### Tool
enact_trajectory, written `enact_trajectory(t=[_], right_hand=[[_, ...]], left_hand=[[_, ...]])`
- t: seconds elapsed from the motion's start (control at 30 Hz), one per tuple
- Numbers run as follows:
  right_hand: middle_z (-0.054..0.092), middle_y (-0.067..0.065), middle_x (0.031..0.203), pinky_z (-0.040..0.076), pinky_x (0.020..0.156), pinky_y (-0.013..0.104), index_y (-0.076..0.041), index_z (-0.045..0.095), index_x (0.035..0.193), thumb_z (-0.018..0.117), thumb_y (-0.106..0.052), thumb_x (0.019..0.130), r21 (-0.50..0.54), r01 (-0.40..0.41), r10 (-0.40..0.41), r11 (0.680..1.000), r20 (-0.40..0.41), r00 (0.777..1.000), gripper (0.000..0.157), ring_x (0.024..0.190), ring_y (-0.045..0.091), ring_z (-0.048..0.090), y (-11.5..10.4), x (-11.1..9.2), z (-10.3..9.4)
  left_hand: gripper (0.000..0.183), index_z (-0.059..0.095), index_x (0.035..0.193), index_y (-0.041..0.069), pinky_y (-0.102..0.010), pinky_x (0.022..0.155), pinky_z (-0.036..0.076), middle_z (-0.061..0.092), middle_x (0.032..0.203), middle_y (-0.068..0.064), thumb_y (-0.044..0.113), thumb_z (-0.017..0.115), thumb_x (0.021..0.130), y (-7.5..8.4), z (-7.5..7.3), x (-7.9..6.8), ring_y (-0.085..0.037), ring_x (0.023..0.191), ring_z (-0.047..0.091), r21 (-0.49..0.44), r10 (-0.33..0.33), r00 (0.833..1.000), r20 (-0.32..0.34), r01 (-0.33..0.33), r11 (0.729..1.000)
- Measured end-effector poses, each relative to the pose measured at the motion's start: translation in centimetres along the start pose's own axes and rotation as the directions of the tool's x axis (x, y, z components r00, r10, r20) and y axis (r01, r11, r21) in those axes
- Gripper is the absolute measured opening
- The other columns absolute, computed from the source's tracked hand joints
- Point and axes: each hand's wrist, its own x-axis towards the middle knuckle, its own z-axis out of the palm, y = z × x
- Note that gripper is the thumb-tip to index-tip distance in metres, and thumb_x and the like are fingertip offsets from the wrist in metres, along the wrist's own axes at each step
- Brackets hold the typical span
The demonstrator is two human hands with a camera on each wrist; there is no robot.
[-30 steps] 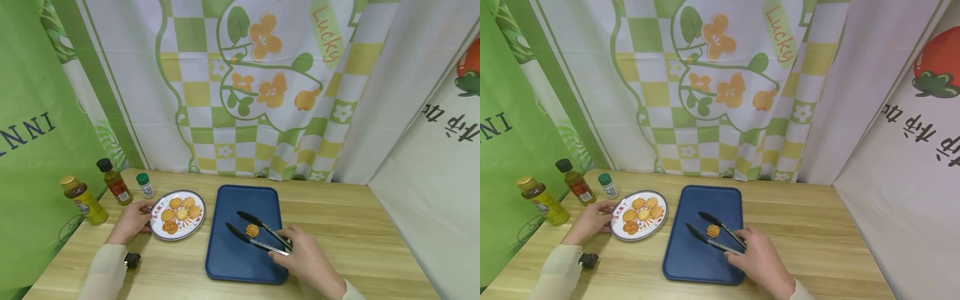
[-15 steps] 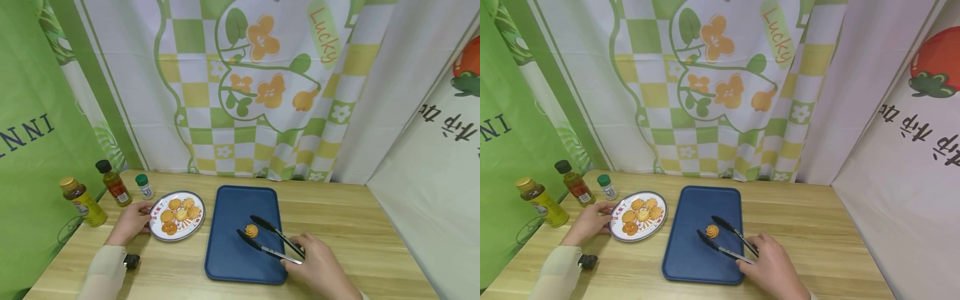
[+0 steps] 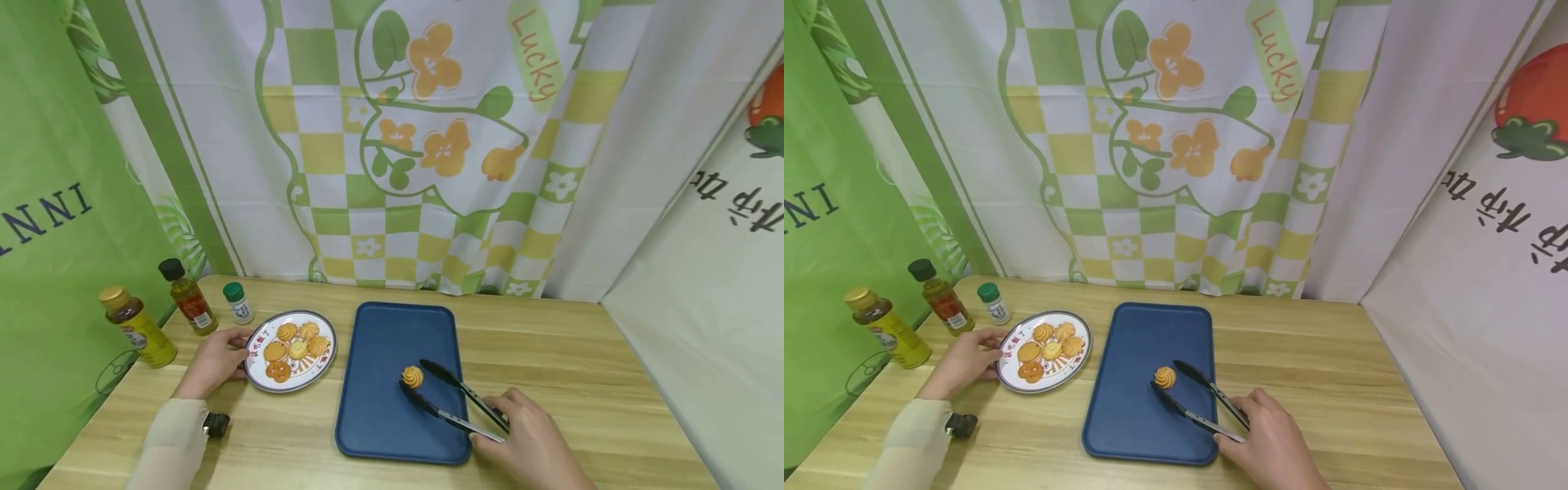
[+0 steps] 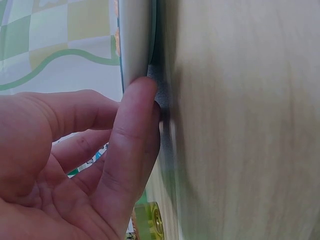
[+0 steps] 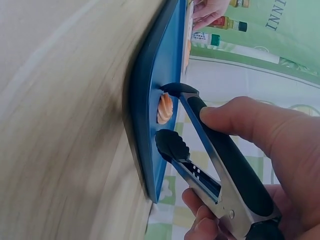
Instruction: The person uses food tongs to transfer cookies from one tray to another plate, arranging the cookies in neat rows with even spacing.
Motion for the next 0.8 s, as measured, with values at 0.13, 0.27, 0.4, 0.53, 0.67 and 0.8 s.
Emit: enact_trajectory(t=[0.13, 0.27, 0.4, 0.53, 0.67, 0.8], right_hand=[[0.068, -0.003, 0.101, 0.06, 0.078, 0.039, -0.009, 0.083, 0.127, 0.1, -0.044, 0.08, -0.006, -0.009, 0.009, 1.0, 0.012, 1.0, 0.061, 0.087, 0.012, 0.062, -0.1, 0.0, 0.0], [0.068, -0.004, 0.1, 0.058, 0.076, 0.037, -0.01, 0.084, 0.126, 0.1, -0.043, 0.08, -0.015, -0.002, 0.003, 1.0, 0.004, 1.0, 0.059, 0.086, 0.011, 0.06, -0.3, -0.1, 0.1], [0.069, -0.006, 0.1, 0.057, 0.075, 0.035, -0.011, 0.084, 0.124, 0.099, -0.042, 0.081, -0.011, 0.01, -0.01, 1.0, -0.011, 1.0, 0.055, 0.086, 0.01, 0.059, -0.5, -0.1, 0.2], [0.07, -0.005, 0.101, 0.056, 0.075, 0.035, -0.013, 0.084, 0.125, 0.099, -0.042, 0.082, 0.001, 0.011, -0.011, 1.0, -0.01, 1.0, 0.054, 0.086, 0.01, 0.06, -0.7, 0.1, 0.3], [0.069, -0.002, 0.102, 0.053, 0.071, 0.035, -0.013, 0.084, 0.125, 0.099, -0.042, 0.082, 0.007, 0.009, -0.009, 1.0, -0.003, 1.0, 0.054, 0.085, 0.013, 0.059, -1.0, 0.5, 0.3], [0.069, 0.0, 0.103, 0.05, 0.069, 0.033, -0.011, 0.084, 0.124, 0.099, -0.04, 0.082, -0.005, 0.019, -0.019, 1.0, -0.015, 1.0, 0.054, 0.083, 0.013, 0.057, -1.5, 0.9, 0.4]], left_hand=[[0.051, 0.053, 0.157, -0.011, -0.033, 0.071, 0.07, 0.06, 0.134, -0.036, -0.002, 0.058, 0.106, 0.0, 0.0, 0.1, -0.027, 0.095, 0.07, 0.001, 0.002, 1.0, -0.001, -0.002, 1.0], [0.051, 0.053, 0.156, -0.012, -0.033, 0.07, 0.07, 0.06, 0.132, -0.036, -0.003, 0.057, 0.106, -0.1, 0.1, 0.1, -0.026, 0.094, 0.07, 0.001, 0.006, 1.0, -0.003, -0.006, 1.0], [0.051, 0.053, 0.156, -0.012, -0.032, 0.07, 0.07, 0.061, 0.132, -0.035, -0.003, 0.058, 0.106, -0.3, 0.0, 0.1, -0.026, 0.094, 0.069, 0.004, 0.008, 1.0, -0.006, -0.008, 1.0], [0.051, 0.053, 0.156, -0.011, -0.032, 0.07, 0.07, 0.061, 0.133, -0.035, -0.002, 0.058, 0.106, -0.4, 0.0, 0.2, -0.026, 0.094, 0.069, 0.006, 0.003, 1.0, -0.004, -0.003, 1.0], [0.052, 0.053, 0.156, -0.011, -0.033, 0.071, 0.07, 0.061, 0.133, -0.035, -0.002, 0.058, 0.106, -0.4, 0.0, 0.1, -0.026, 0.095, 0.069, 0.005, -0.004, 1.0, 0.0, 0.004, 1.0], [0.052, 0.053, 0.157, -0.011, -0.032, 0.071, 0.07, 0.061, 0.134, -0.036, -0.002, 0.058, 0.106, -0.4, 0.0, 0.2, -0.027, 0.095, 0.07, 0.005, -0.005, 1.0, 0.0, 0.005, 1.0]])
